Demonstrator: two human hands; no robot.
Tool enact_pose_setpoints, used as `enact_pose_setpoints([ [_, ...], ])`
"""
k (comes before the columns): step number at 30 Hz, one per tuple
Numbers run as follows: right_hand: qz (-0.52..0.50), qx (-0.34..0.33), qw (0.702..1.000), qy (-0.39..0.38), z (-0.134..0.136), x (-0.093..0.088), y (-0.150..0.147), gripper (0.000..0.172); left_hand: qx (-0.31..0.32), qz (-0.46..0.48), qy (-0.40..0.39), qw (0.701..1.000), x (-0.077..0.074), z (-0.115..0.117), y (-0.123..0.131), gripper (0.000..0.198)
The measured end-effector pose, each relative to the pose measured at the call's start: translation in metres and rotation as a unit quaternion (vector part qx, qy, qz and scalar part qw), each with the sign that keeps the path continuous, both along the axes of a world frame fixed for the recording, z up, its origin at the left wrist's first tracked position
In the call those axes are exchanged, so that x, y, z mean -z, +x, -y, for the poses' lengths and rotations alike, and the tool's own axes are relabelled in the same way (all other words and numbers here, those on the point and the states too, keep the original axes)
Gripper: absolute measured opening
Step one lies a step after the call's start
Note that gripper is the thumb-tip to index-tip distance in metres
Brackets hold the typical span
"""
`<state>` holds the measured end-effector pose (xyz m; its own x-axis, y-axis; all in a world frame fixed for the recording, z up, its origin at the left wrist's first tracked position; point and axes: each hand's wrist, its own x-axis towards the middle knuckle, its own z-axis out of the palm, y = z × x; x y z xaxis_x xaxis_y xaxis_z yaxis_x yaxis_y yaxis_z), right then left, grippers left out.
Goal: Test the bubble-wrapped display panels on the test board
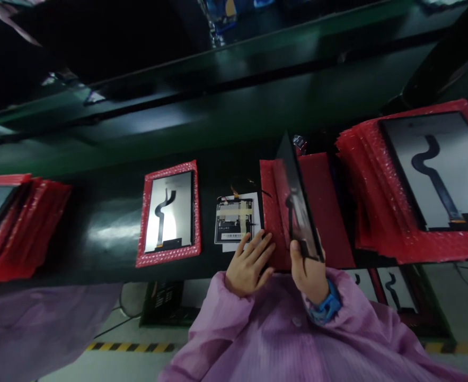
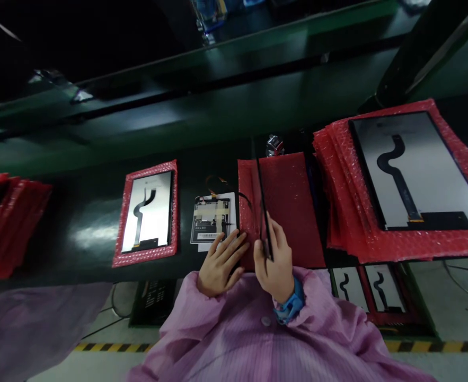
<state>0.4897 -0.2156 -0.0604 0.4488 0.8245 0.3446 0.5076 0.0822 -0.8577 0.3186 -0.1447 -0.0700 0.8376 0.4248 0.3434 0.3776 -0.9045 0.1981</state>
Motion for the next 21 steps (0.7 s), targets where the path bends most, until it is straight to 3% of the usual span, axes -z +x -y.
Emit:
enact_pose_setpoints([
  [5,-0.176,0.154,0.972,-0.021,0.016,0.012,0.005,0.031,-0.052,0.055,0.038,0.996,0.005,0.003,0.005,0.034],
  [9,-0.282,0.129,0.950,-0.012,0.016,0.026,0.009,0.039,-0.067,0.078,0.036,0.994,0.008,0.003,0.004,0.036],
  [12,-0.343,0.104,0.933,0.007,0.010,0.027,0.007,0.040,-0.060,0.077,0.038,0.994,0.008,0.003,0.003,0.038],
  [14,-0.425,0.099,0.899,0.028,0.008,0.021,0.003,0.033,-0.058,0.074,0.039,0.995,0.007,0.002,0.002,0.038],
  [18,-0.597,0.098,0.791,0.086,0.008,0.000,-0.001,0.021,-0.059,0.059,0.034,0.996,0.004,0.001,0.003,0.042],
  [21,-0.624,0.088,0.770,0.096,0.008,-0.012,0.003,0.019,-0.056,0.046,0.029,0.997,0.002,0.000,0.004,0.049],
])
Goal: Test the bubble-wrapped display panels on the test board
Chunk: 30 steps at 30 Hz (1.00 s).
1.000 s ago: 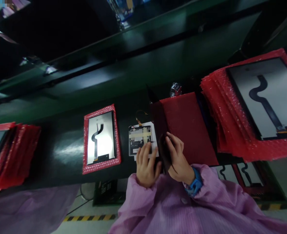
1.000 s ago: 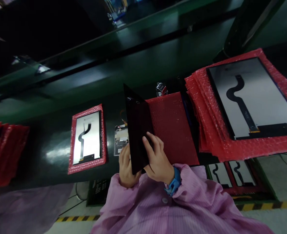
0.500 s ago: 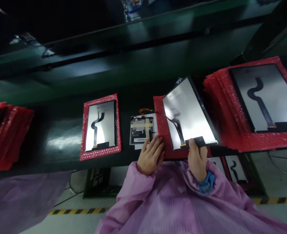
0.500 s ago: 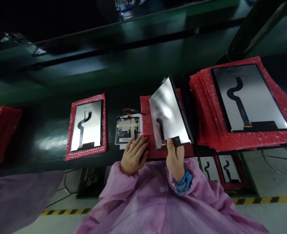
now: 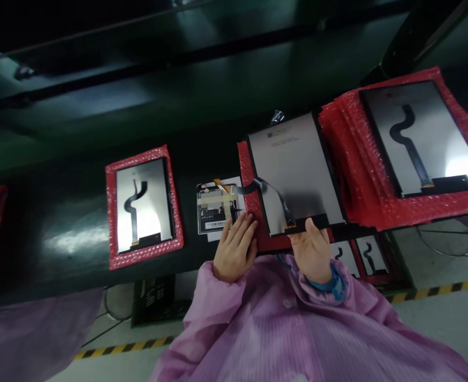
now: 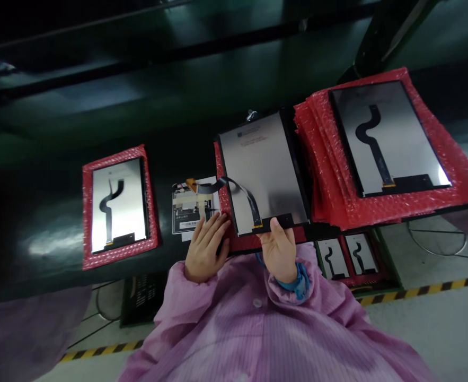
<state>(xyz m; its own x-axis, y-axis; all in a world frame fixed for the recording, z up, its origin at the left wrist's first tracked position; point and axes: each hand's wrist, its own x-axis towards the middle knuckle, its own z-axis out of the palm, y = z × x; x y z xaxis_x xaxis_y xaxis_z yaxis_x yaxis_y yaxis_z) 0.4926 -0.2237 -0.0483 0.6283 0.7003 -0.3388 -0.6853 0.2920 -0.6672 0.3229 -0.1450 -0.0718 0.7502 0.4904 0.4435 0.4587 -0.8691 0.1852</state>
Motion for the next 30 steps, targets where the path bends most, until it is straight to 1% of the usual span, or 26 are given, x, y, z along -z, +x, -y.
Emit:
enact_pose_setpoints([
  [2,-0.010,-0.004,1.000,0.005,-0.001,-0.004,0.002,0.019,0.003,-0.006,0.000,1.000,-0.001,0.000,0.000,0.050],
  [5,-0.027,-0.019,0.999,0.001,-0.005,-0.005,0.003,0.021,0.001,-0.009,-0.001,1.000,-0.002,0.000,0.001,0.049],
  [11,-0.070,-0.054,0.995,-0.038,-0.015,-0.001,-0.001,0.026,-0.009,-0.005,-0.019,1.000,0.000,0.000,0.001,0.051],
  [14,-0.069,-0.074,0.993,-0.066,-0.014,-0.004,0.002,0.024,-0.009,-0.001,-0.035,0.999,-0.001,-0.001,0.002,0.048],
  [16,-0.072,-0.116,0.988,-0.078,-0.009,-0.007,0.008,0.018,0.000,-0.005,-0.053,0.999,-0.005,-0.002,0.001,0.045],
  [18,-0.066,-0.201,0.973,-0.089,0.000,-0.008,0.020,0.019,0.016,-0.021,-0.079,0.996,-0.015,-0.005,-0.001,0.042],
  [19,-0.054,-0.257,0.960,-0.098,0.006,-0.009,0.028,0.019,0.027,-0.029,-0.093,0.995,-0.022,-0.009,-0.002,0.040],
  [20,-0.034,-0.319,0.941,-0.111,0.012,-0.010,0.037,0.021,0.041,-0.032,-0.104,0.993,-0.030,-0.014,-0.003,0.037],
  [22,0.027,-0.444,0.884,-0.143,0.023,-0.014,0.055,0.033,0.071,-0.012,-0.115,0.991,-0.049,-0.029,-0.004,0.029],
  [23,0.070,-0.494,0.852,-0.157,0.027,-0.019,0.063,0.039,0.082,0.015,-0.110,0.991,-0.058,-0.040,-0.004,0.024],
  [24,0.118,-0.531,0.823,-0.164,0.030,-0.025,0.071,0.042,0.082,0.049,-0.095,0.991,-0.066,-0.053,-0.001,0.021],
  [25,0.171,-0.553,0.799,-0.164,0.032,-0.032,0.076,0.044,0.070,0.085,-0.070,0.991,-0.073,-0.067,0.002,0.019],
  [26,0.228,-0.558,0.782,-0.158,0.030,-0.041,0.080,0.045,0.040,0.121,-0.035,0.991,-0.078,-0.082,0.007,0.017],
  [27,0.290,-0.550,0.769,-0.151,0.025,-0.050,0.082,0.043,0.000,0.137,-0.004,0.991,-0.082,-0.096,0.013,0.016],
  [28,0.356,-0.529,0.757,-0.142,0.016,-0.059,0.082,0.041,-0.032,0.136,0.010,0.990,-0.083,-0.110,0.019,0.017],
  [29,0.428,-0.497,0.743,-0.132,0.004,-0.067,0.081,0.038,-0.051,0.118,0.003,0.992,-0.083,-0.122,0.026,0.021],
  [30,0.505,-0.453,0.724,-0.126,-0.012,-0.072,0.078,0.036,-0.055,0.094,-0.017,0.994,-0.082,-0.132,0.033,0.025],
])
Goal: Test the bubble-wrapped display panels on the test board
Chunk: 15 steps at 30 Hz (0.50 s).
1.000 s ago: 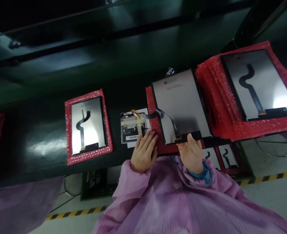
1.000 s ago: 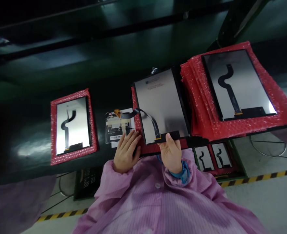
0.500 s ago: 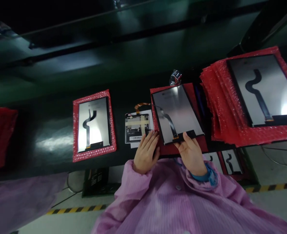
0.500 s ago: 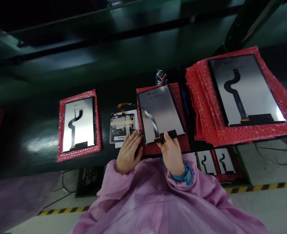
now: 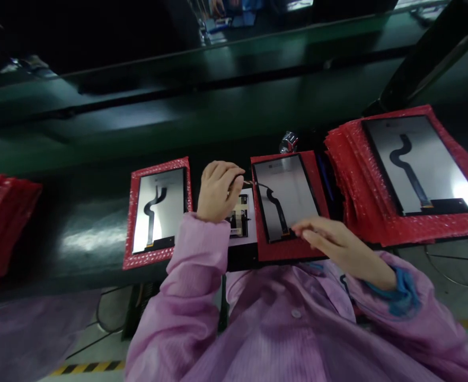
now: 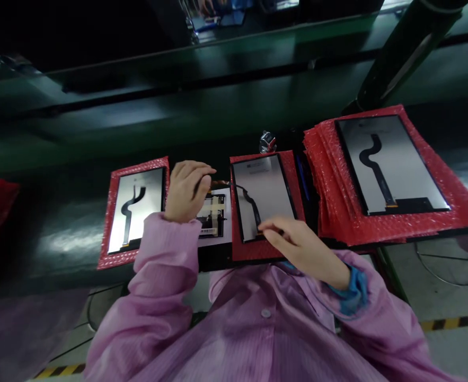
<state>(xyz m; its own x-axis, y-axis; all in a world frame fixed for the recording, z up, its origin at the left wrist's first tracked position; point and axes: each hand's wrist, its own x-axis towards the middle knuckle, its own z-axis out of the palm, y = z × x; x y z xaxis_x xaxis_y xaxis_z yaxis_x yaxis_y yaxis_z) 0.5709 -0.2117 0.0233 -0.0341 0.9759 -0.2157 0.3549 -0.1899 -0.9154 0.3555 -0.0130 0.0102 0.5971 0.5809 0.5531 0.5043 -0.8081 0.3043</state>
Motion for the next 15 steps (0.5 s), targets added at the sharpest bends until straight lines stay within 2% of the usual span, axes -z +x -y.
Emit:
enact_pose_setpoints([
  [2,0.122,0.027,0.981,0.148,-0.040,-0.001,-0.006,0.033,0.020,-0.050,-0.056,0.997,0.004,-0.012,0.010,0.031],
  [3,0.163,0.036,0.967,0.191,-0.061,0.002,-0.008,0.031,0.032,-0.072,-0.080,0.994,0.007,-0.014,0.014,0.031],
  [4,0.187,0.034,0.960,0.207,-0.082,0.008,-0.010,0.029,0.039,-0.090,-0.099,0.990,0.009,-0.014,0.015,0.030],
  [7,0.158,-0.062,0.968,0.184,-0.128,0.030,-0.012,0.020,0.051,-0.114,-0.134,0.983,0.014,-0.010,0.014,0.023],
  [10,0.123,-0.099,0.972,0.174,-0.142,0.046,-0.013,0.014,0.069,-0.098,-0.149,0.981,0.020,-0.008,0.011,0.019],
  [15,0.097,-0.094,0.974,0.184,-0.135,0.054,-0.014,0.008,0.102,-0.086,-0.177,0.975,0.030,-0.011,0.012,0.019],
])
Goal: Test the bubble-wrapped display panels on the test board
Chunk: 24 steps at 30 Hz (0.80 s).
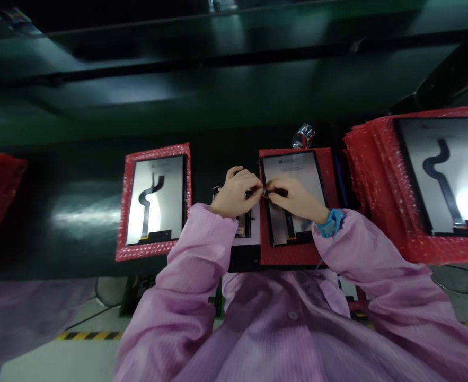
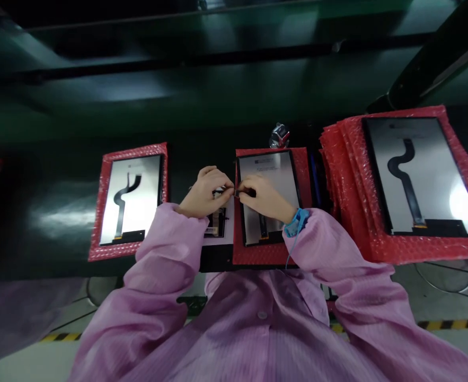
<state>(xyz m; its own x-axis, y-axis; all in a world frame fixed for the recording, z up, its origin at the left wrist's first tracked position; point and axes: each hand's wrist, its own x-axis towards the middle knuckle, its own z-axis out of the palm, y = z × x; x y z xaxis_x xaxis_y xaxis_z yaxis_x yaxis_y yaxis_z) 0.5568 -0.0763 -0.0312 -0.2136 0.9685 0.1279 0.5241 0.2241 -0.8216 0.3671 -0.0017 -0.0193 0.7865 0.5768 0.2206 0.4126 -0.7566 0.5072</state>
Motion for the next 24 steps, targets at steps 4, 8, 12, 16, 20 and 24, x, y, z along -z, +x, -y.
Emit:
enact_pose_setpoints([
  [4,0.003,0.014,1.000,0.026,0.0007,0.0042,-0.0031,0.006,0.003,-0.004,-0.009,1.000,0.0020,0.0003,0.0017,0.017],
  [8,-0.013,0.017,1.000,0.021,0.0001,0.0046,-0.0048,0.008,0.004,0.001,-0.005,1.000,0.0024,0.0013,0.0018,0.014],
  [12,-0.041,0.013,0.999,0.009,-0.0001,0.0029,-0.0037,0.010,0.008,0.008,-0.007,1.000,0.0027,0.0018,0.0028,0.014],
  [16,-0.055,0.004,0.998,0.001,-0.0016,0.0041,-0.0019,0.012,0.000,0.009,-0.007,1.000,0.0027,0.0023,0.0035,0.013],
  [20,-0.058,0.001,0.998,-0.009,-0.0021,0.0059,-0.0015,0.013,-0.015,0.007,-0.009,1.000,0.0022,0.0022,0.0029,0.012],
  [24,-0.055,0.008,0.998,-0.004,-0.0013,0.0050,-0.0022,0.014,-0.018,0.012,-0.013,1.000,0.0002,0.0023,0.0032,0.013],
])
